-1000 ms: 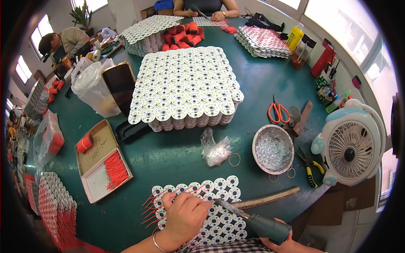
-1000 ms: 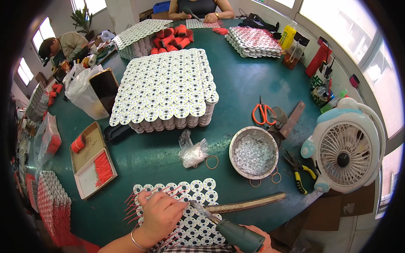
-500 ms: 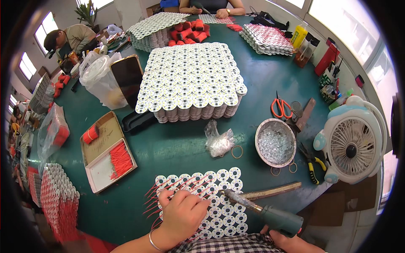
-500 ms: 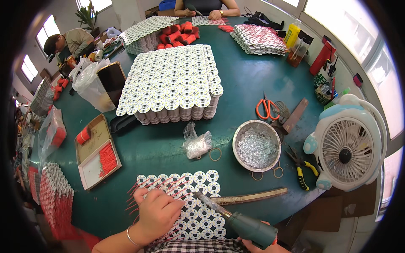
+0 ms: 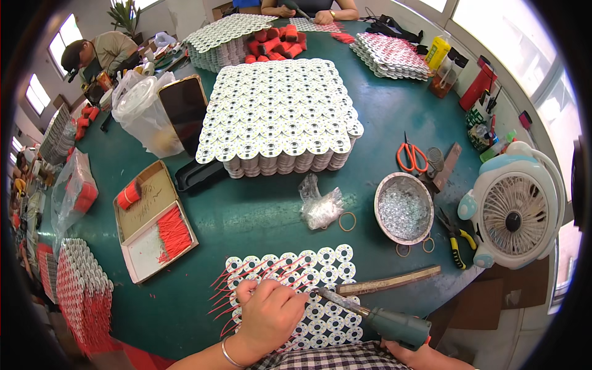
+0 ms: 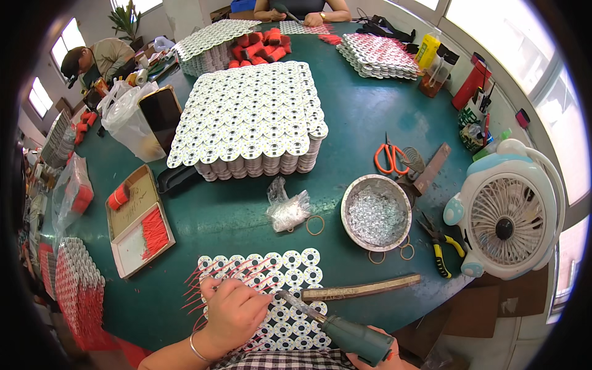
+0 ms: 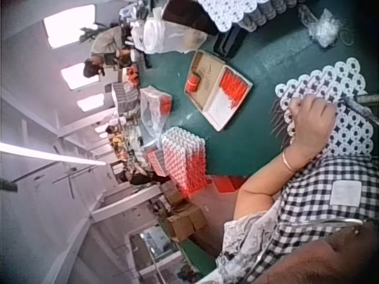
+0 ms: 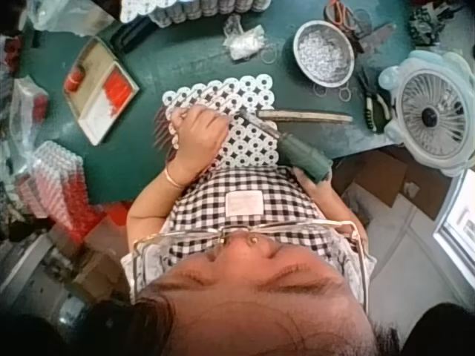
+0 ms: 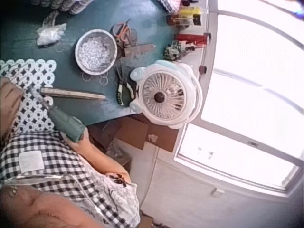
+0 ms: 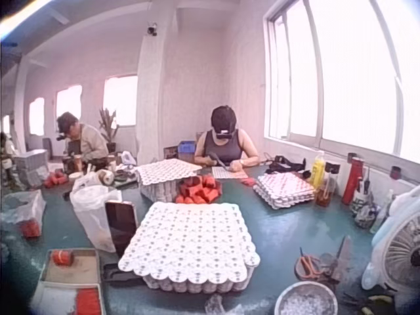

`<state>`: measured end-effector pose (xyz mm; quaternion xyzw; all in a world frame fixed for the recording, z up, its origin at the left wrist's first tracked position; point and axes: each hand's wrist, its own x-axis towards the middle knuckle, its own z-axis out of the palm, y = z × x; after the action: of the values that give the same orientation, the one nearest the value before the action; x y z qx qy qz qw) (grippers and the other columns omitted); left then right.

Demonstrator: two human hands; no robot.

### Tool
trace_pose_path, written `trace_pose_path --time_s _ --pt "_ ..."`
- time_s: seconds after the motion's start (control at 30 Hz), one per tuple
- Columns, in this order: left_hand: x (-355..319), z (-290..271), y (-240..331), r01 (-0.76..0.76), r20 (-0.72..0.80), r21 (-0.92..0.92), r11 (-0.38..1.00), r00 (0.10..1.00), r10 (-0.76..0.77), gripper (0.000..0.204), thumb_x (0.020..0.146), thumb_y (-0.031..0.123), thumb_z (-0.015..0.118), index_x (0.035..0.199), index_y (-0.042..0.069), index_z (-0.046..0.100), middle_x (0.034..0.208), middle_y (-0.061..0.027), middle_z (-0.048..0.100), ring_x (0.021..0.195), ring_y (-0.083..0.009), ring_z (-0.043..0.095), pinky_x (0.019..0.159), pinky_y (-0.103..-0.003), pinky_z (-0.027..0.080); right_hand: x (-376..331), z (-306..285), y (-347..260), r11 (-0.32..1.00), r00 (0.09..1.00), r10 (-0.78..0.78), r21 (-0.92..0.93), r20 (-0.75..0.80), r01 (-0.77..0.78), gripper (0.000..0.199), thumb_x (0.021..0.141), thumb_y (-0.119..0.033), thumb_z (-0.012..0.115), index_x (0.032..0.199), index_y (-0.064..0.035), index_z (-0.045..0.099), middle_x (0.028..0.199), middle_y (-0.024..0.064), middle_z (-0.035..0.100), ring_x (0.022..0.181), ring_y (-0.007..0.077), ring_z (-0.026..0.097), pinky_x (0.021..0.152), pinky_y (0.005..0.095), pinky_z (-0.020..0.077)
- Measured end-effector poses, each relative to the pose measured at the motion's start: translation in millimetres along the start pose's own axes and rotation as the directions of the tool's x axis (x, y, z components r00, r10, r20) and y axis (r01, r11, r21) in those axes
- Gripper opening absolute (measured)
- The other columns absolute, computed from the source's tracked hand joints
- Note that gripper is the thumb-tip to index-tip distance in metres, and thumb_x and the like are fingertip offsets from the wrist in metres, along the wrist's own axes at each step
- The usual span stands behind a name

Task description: The person solders red leads onto a wiring grid of circular electronic components on a circuit board using a soldering iron.

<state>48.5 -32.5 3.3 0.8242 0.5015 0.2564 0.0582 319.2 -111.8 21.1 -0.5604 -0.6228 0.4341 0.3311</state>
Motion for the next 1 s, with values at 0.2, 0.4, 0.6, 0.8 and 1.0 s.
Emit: trace_pose_path --time_s 0.2,0.4,0.6,0.8,1.0 --pt "1.8 2.5 -0.9 -0.002 -0.008 0.001 1.000 1.000 0.002 0.013 0.065 0.015 0.068 0.079 0.017 0.066 0.071 0.0072 0.051 0.077 -0.0122 0.050 0.076 -0.037 0.027 2.9 1.2 -1.0 0.999 0.999 0.041 0.031 -0.001 -0.041 0.028 0.071 -0.004 0.070 0.097 0.0018 0.062 0.094 0.0140 0.065 0.088 0.0251 0.062 0.080 0.0345 0.0460" --pt "1.3 4.3 -2.8 -0.008 -0.021 0.008 1.000 1.000 0.008 0.015 0.063 0.016 0.069 0.077 0.018 0.066 0.071 0.0078 0.053 0.076 -0.0133 0.049 0.077 -0.039 0.026 0.9 -4.3 1.7 0.990 0.992 0.130 0.048 0.002 -0.130 0.034 0.076 -0.015 0.069 0.104 0.0033 0.059 0.097 0.0121 0.063 0.087 0.0220 0.061 0.079 0.0337 0.0463" --pt "-4.9 -0.3 -0.8 0.026 0.008 0.095 0.995 1.000 -0.027 0.013 0.069 0.015 0.061 0.081 0.016 0.064 0.072 0.0057 0.052 0.078 -0.0139 0.050 0.076 -0.039 0.030 16.1 2.9 9.8 0.764 0.964 0.136 0.644 -0.227 0.044 0.052 0.081 -0.026 0.060 0.119 0.0033 0.039 0.103 0.0194 0.057 0.049 0.0228 0.056 0.038 0.0306 0.0438" --pt "-26.2 -16.5 -11.8 -0.051 -0.014 0.071 0.996 0.999 0.052 0.016 0.066 0.015 0.067 0.081 0.018 0.065 0.074 0.0068 0.055 0.078 -0.0128 0.052 0.078 -0.038 0.030 27.5 12.4 26.1 0.702 0.901 0.225 0.703 -0.371 0.115 0.051 0.084 -0.028 0.058 0.122 -0.0010 0.037 0.101 0.0178 0.054 0.045 0.0181 0.051 0.039 0.0278 0.0421" --pt "-22.0 -83.4 -93.5 0.368 -0.278 0.118 0.922 0.904 -0.325 0.013 0.076 0.011 0.062 0.087 0.006 0.067 0.082 -0.0120 0.062 0.078 -0.0297 0.058 0.070 -0.039 0.045 31.6 12.9 35.8 0.678 0.920 0.167 0.719 -0.354 0.154 0.049 0.086 -0.027 0.056 0.123 -0.0016 0.036 0.102 0.0172 0.053 0.046 0.0179 0.050 0.040 0.0264 0.0412"
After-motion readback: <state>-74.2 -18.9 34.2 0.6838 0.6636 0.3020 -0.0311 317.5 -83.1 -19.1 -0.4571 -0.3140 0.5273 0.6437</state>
